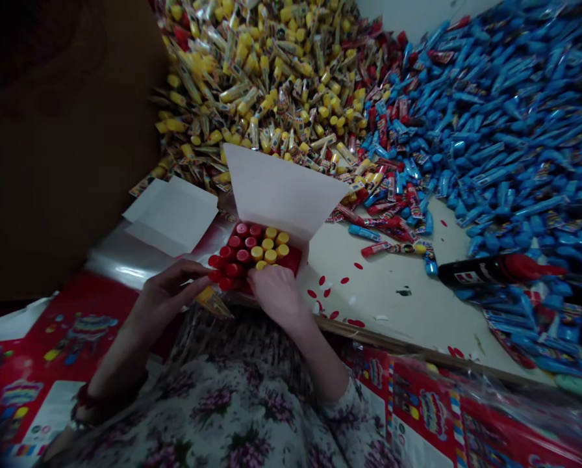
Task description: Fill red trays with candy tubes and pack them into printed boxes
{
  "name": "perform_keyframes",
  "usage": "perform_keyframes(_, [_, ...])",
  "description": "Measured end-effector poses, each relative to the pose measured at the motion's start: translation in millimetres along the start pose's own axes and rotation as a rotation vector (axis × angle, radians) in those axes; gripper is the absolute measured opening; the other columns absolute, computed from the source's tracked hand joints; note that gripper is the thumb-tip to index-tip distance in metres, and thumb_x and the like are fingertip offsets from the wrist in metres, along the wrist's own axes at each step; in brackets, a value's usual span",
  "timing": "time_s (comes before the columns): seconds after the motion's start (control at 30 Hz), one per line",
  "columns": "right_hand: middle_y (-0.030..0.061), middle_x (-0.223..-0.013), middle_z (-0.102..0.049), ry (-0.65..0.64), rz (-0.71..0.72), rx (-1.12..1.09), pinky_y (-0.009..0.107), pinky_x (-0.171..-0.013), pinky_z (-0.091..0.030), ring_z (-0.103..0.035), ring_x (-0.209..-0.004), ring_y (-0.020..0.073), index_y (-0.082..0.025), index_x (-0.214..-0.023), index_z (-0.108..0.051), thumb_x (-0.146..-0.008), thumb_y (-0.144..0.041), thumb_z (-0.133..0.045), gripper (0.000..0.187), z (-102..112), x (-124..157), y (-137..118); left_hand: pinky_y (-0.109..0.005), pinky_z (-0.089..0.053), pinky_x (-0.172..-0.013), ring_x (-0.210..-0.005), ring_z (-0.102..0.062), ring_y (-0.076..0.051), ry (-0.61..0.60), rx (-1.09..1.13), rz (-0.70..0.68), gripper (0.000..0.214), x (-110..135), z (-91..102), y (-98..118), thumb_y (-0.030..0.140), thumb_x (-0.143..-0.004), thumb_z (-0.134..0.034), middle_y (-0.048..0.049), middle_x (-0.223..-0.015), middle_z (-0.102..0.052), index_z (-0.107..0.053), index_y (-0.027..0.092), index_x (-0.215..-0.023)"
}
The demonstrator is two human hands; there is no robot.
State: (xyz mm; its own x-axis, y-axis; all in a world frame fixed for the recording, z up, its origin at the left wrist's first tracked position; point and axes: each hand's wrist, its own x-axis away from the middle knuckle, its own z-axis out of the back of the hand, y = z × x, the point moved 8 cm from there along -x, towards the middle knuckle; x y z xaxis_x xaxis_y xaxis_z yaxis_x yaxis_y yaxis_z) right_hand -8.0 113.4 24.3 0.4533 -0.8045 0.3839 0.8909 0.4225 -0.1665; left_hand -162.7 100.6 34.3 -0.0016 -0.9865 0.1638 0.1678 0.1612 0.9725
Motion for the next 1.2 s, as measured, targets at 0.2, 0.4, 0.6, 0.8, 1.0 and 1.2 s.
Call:
perform_keyframes(0.2, [0.0097, -0.094, -0.065, -0.021, -0.052, 0.036, 0.028, -0.066, -0.047, -0.066, -0.083, 0.0211, -0.022, -0.106, -0.063, -0.098, -0.023, -0.032, 0.032, -4, 6, 3, -0.022, -0.051, -0.067, -0.077, -0.062, -0.013, 0.001, 0.030, -0.003, 0.022, -6, -0.5, -4, 0.035, -0.072, -0.072, -0.0016, -0.082, -0.064, -0.066, 0.016, -0.082])
perform_keyframes(0.4, [0.0118, -0.089, -0.067, -0.036, -0.199, 0.001, 0.029, -0.069, -0.049, -0.066, -0.084, 0.0220, -0.018, -0.100, -0.064, -0.098, -0.022, -0.031, 0.033, -15, -2, -5, -0.021, -0.050, -0.065, -0.079, -0.062, -0.013, -0.026, 0.013, -0.034, 0.018, -6, -5.2, -1, 0.032, -0.075, -0.070, -0.0015, -0.084, -0.065, -0.067, 0.018, -0.085])
perform_keyframes(0.6, [0.0117, -0.099, -0.065, 0.042, -0.279, -0.055, 0.029, -0.064, -0.051, -0.067, -0.081, 0.0217, -0.020, -0.117, -0.059, -0.099, -0.027, -0.031, 0.034, -16, -1, -4, -0.022, -0.050, -0.071, -0.082, -0.062, -0.013, -0.030, 0.024, -0.027, 0.018, -5, -7.5, -2, 0.032, -0.077, -0.069, -0.0018, -0.087, -0.065, -0.066, 0.018, -0.088])
perform_keyframes(0.8, [0.0119, -0.118, -0.059, 0.272, -0.143, -0.293, 0.030, -0.079, -0.053, -0.062, -0.101, 0.0216, -0.023, -0.145, -0.032, -0.097, -0.039, -0.037, 0.050, -7, 50, -8, -0.028, -0.053, -0.077, -0.089, -0.062, -0.016, -0.103, 0.070, -0.025, 0.028, 7, -35.2, 10, 0.034, -0.076, -0.071, -0.0033, -0.094, -0.065, -0.063, 0.020, -0.099])
perform_keyframes(1.0, [0.0147, -0.124, -0.057, 0.578, -0.206, -0.658, 0.034, -0.092, -0.050, -0.059, -0.110, 0.0214, -0.016, -0.134, -0.038, -0.091, -0.033, -0.046, 0.046, -35, 79, 14, -0.032, -0.054, -0.080, -0.102, -0.062, -0.022, -0.319, 0.146, -0.129, 0.041, 20, -75.2, 32, 0.039, -0.082, -0.064, -0.0107, -0.118, -0.059, -0.055, 0.022, -0.119])
perform_keyframes(1.2, [0.0064, -0.096, -0.062, 0.684, -0.319, -0.877, 0.031, -0.085, -0.049, -0.060, -0.093, 0.0180, -0.019, -0.099, -0.056, -0.086, -0.037, -0.058, 0.022, -59, 75, 66, -0.040, -0.043, -0.100, -0.116, -0.055, -0.021, -0.013, -0.556, -0.573, 0.024, 0, -65.7, 31, 0.027, -0.089, -0.057, -0.0075, -0.118, -0.062, -0.063, 0.022, -0.111])
